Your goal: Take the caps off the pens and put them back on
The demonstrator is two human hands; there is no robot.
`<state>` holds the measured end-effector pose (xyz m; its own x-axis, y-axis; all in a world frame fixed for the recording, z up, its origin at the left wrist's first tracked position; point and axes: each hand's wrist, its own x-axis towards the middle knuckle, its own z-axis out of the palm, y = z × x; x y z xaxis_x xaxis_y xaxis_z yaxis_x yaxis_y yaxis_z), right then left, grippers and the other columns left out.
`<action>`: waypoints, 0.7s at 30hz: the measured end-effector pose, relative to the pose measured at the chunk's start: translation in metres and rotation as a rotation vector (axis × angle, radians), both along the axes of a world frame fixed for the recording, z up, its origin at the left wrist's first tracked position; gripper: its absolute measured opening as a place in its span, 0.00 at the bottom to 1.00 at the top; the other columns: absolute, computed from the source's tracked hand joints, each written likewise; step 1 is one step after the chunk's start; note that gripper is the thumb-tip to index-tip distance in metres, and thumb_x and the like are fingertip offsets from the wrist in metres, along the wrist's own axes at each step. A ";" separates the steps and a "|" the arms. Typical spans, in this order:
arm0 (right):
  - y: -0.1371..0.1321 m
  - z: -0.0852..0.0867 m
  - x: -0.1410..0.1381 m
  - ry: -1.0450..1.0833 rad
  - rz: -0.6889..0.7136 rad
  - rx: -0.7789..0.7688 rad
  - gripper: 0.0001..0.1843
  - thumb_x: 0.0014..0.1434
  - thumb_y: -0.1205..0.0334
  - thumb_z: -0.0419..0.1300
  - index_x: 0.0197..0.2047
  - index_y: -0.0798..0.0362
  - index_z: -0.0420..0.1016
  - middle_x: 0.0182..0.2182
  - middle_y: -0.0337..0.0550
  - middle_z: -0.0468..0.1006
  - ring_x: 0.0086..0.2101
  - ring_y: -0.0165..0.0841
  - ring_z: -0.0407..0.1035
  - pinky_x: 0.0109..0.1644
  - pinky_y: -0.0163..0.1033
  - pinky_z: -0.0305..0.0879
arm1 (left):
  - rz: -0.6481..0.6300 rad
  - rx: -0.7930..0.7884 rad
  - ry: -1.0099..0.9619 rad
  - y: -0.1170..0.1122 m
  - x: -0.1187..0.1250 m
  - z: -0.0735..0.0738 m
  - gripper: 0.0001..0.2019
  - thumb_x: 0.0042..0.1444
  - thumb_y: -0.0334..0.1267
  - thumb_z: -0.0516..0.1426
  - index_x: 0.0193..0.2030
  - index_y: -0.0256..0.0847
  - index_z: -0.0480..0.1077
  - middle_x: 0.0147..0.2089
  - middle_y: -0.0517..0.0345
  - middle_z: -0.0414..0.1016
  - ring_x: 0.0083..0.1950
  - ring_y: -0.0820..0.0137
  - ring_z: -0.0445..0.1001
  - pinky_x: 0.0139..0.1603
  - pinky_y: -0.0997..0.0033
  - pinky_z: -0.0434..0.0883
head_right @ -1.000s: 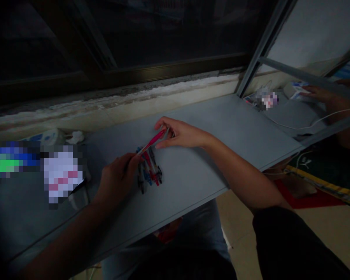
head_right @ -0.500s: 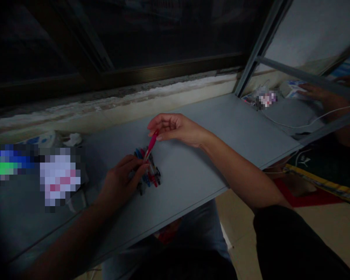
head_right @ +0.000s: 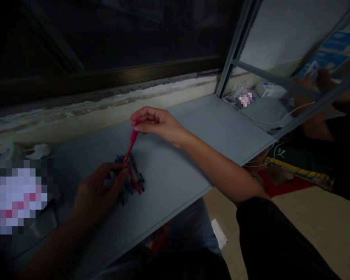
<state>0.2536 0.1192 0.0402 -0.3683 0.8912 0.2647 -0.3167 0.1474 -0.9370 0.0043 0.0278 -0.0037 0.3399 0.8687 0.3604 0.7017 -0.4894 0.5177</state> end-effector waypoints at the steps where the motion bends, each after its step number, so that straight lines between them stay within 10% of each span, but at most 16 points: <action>1: 0.000 0.000 0.000 0.005 -0.028 0.006 0.16 0.51 0.65 0.75 0.42 0.52 0.77 0.38 0.38 0.81 0.38 0.26 0.74 0.46 0.30 0.73 | -0.001 -0.001 -0.002 0.000 0.000 -0.001 0.11 0.69 0.46 0.55 0.45 0.44 0.75 0.39 0.56 0.79 0.37 0.64 0.78 0.40 0.64 0.77; 16: 0.002 -0.015 -0.006 -0.166 0.165 0.150 0.18 0.50 0.58 0.77 0.38 0.56 0.78 0.36 0.41 0.84 0.36 0.27 0.77 0.45 0.33 0.72 | 0.059 -0.025 -0.011 0.000 -0.003 -0.009 0.13 0.70 0.48 0.55 0.47 0.44 0.77 0.42 0.57 0.82 0.41 0.63 0.80 0.48 0.64 0.76; 21: -0.009 -0.008 -0.003 -0.585 -0.024 0.204 0.31 0.62 0.41 0.66 0.20 0.54 0.63 0.15 0.31 0.63 0.19 0.21 0.56 0.26 0.31 0.53 | 0.048 0.056 0.011 0.002 -0.002 -0.011 0.15 0.71 0.49 0.54 0.47 0.42 0.77 0.42 0.56 0.81 0.41 0.63 0.79 0.48 0.63 0.75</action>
